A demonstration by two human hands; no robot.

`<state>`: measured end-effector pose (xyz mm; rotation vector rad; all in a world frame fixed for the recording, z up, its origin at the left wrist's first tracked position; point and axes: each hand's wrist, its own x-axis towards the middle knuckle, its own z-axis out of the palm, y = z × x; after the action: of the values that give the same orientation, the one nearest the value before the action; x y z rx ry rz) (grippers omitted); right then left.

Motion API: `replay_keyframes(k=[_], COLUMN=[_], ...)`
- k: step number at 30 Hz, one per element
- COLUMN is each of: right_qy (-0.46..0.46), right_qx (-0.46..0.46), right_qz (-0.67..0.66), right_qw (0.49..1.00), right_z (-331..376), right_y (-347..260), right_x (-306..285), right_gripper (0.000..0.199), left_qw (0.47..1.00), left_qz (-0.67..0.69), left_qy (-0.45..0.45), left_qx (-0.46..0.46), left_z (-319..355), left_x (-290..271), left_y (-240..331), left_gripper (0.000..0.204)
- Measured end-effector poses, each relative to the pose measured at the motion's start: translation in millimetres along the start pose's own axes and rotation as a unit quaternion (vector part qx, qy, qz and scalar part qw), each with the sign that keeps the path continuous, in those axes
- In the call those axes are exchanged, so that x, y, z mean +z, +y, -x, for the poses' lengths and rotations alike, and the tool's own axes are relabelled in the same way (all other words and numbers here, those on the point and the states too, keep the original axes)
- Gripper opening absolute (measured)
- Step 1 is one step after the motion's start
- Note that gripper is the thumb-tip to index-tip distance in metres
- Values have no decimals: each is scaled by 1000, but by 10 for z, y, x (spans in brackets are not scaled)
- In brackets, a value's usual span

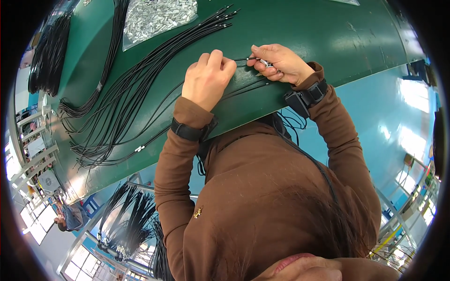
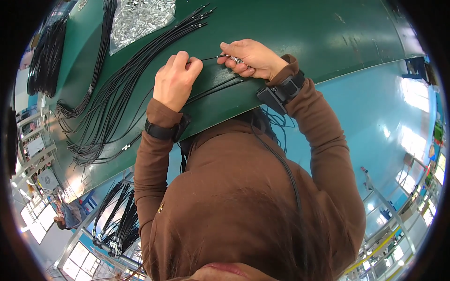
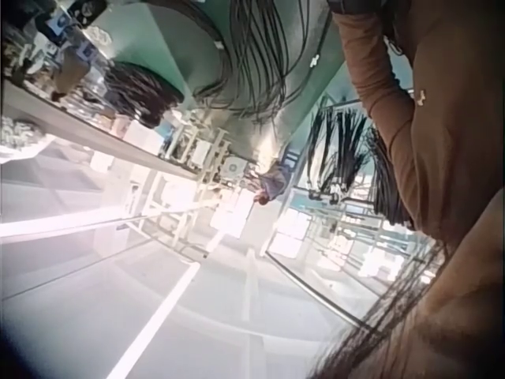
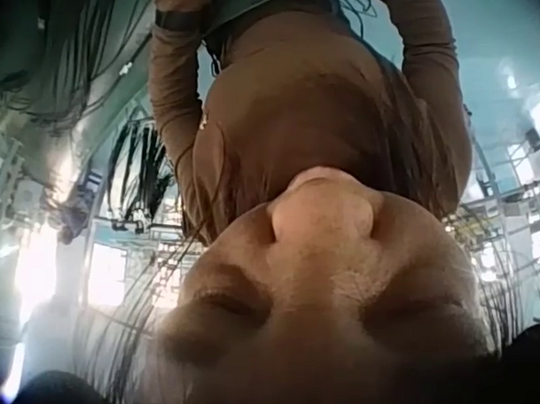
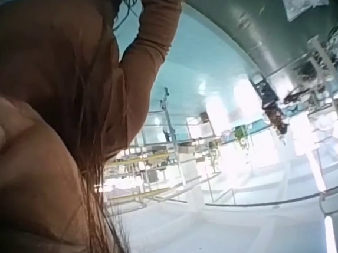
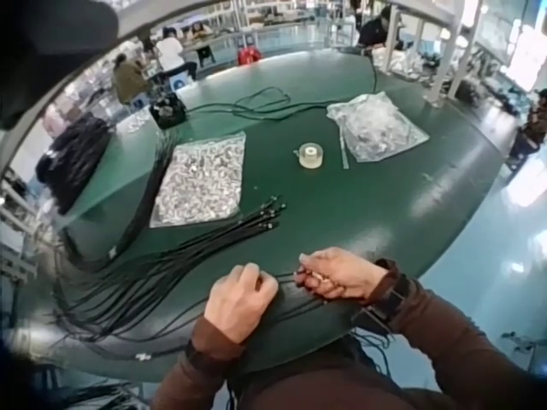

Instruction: Manually attaching small metal connectors to black wires at an electronics manufacturing workstation.

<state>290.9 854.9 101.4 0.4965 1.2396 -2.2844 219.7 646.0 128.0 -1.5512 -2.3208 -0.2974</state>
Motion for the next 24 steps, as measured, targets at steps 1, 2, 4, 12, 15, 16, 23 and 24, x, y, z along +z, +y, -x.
replay_keyframes(k=[1, 2, 4, 12, 15, 16, 23, 24], right_qy=[14, 13, 3, 15, 25, 26, 28, 23], right_qx=[-6, -5, -1, -12, -24, -28, -39, -37], right_qz=[19, 20, 6, 30, 44, 46, 4, -3], right_qw=[1000, 1000, 1000, 999, 998, 998, 999, 999], right_z=[2, 3, 11, 7, -15, -22, -26, -26], right_y=[-2, -5, -13, -12, -10, -9, -7, -5], right_x=[12, 15, 12, 114, 193, 212, 294, 297], right_gripper=[39, 39, 39, 37, 37, 37, 41, 42], left_qw=[1000, 1000, 1000, 992, 968, 953, 931, 927], left_qz=[-11, -12, -27, 109, 219, 267, 308, 315], left_qy=[1, 1, 2, 28, 41, 40, 82, 84], left_qx=[8, 7, 10, -54, -112, -141, -176, -185], left_z=[-6, -8, -15, 27, -16, -44, -96, -106], left_x=[-7, -12, -17, 93, 108, 98, 199, 189], left_y=[-1, -1, 1, 35, 115, 157, 167, 179], left_gripper=[12, 12, 12, 9, 10, 11, 21, 19])
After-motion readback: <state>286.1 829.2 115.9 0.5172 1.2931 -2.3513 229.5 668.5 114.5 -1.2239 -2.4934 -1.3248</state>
